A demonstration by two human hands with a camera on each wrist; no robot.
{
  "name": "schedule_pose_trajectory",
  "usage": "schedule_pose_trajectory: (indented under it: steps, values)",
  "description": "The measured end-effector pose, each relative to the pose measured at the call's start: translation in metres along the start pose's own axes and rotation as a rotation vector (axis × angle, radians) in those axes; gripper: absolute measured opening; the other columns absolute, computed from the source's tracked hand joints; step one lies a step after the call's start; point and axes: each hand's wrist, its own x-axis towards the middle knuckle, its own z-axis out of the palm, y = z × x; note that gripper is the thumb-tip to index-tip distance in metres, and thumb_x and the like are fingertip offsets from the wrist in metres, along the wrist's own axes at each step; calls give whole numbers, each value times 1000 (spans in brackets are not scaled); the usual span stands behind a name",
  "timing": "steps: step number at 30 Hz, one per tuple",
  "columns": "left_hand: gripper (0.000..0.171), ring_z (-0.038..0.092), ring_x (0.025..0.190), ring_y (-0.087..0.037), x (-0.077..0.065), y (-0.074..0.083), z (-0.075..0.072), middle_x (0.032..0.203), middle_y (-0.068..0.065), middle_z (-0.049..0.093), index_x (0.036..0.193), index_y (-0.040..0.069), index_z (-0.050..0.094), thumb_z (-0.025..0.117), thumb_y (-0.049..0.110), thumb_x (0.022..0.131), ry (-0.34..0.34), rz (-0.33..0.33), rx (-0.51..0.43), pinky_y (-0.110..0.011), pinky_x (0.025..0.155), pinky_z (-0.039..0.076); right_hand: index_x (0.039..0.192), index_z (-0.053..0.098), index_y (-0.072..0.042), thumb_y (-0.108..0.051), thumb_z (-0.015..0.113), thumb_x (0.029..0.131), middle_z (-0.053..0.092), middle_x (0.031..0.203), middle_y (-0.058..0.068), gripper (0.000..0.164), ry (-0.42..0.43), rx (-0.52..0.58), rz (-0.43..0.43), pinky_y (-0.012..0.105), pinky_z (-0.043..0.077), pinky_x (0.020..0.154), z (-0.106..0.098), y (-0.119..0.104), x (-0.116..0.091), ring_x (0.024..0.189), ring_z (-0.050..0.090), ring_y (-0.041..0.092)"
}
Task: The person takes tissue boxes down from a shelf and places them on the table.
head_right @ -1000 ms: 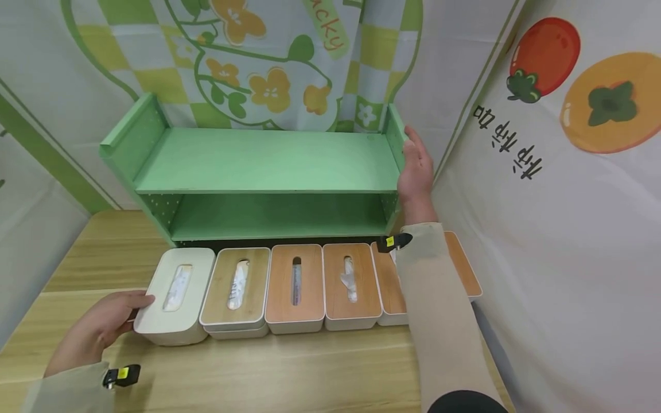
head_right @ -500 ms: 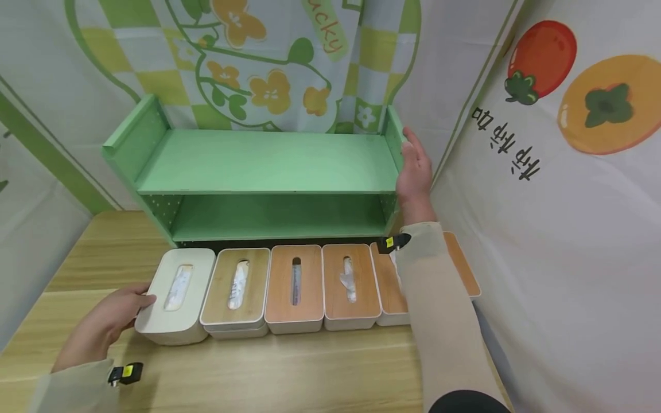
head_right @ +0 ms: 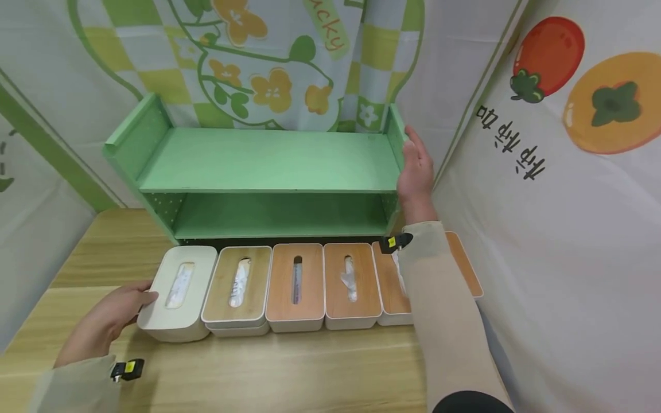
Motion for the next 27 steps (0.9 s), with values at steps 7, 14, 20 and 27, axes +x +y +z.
schedule_pose_trajectory:
  steps: [7, 14, 20, 27]
  values:
    - [61, 22, 137, -54, 2, 3, -2, 153, -39, 14, 151, -15, 11, 35, 18, 106, 13, -13, 11, -62, 105, 29, 150, 42, -38, -47, 33, 107, 30, 156, -17, 45, -4, 4, 9, 34, 15, 114, 2, 1, 2, 142, 22, 8]
    - [60, 24, 136, -54, -1, 4, 4, 152, -40, 16, 150, -16, 12, 35, 16, 105, 16, -5, 7, -61, 105, 30, 151, 42, -37, -46, 32, 107, 30, 156, -16, 45, 1, -11, 25, 36, 17, 114, 0, 3, 3, 142, 24, 9]
    - [57, 26, 134, -55, 0, 9, 14, 149, -42, 21, 146, -22, 17, 33, 13, 104, 19, 41, 63, -63, 104, 30, 154, 37, -35, -44, 30, 107, 27, 158, -15, 48, 2, -58, 71, 35, 17, 115, -11, -1, 0, 143, 21, 9]
    - [53, 35, 127, -56, 0, 17, 18, 142, -45, 30, 143, -24, 23, 32, 5, 100, 77, 77, 282, -64, 99, 34, 159, 14, -41, -58, 31, 103, 15, 164, -6, 61, -18, -193, 172, 45, 19, 114, -29, -8, -25, 146, 17, 18]
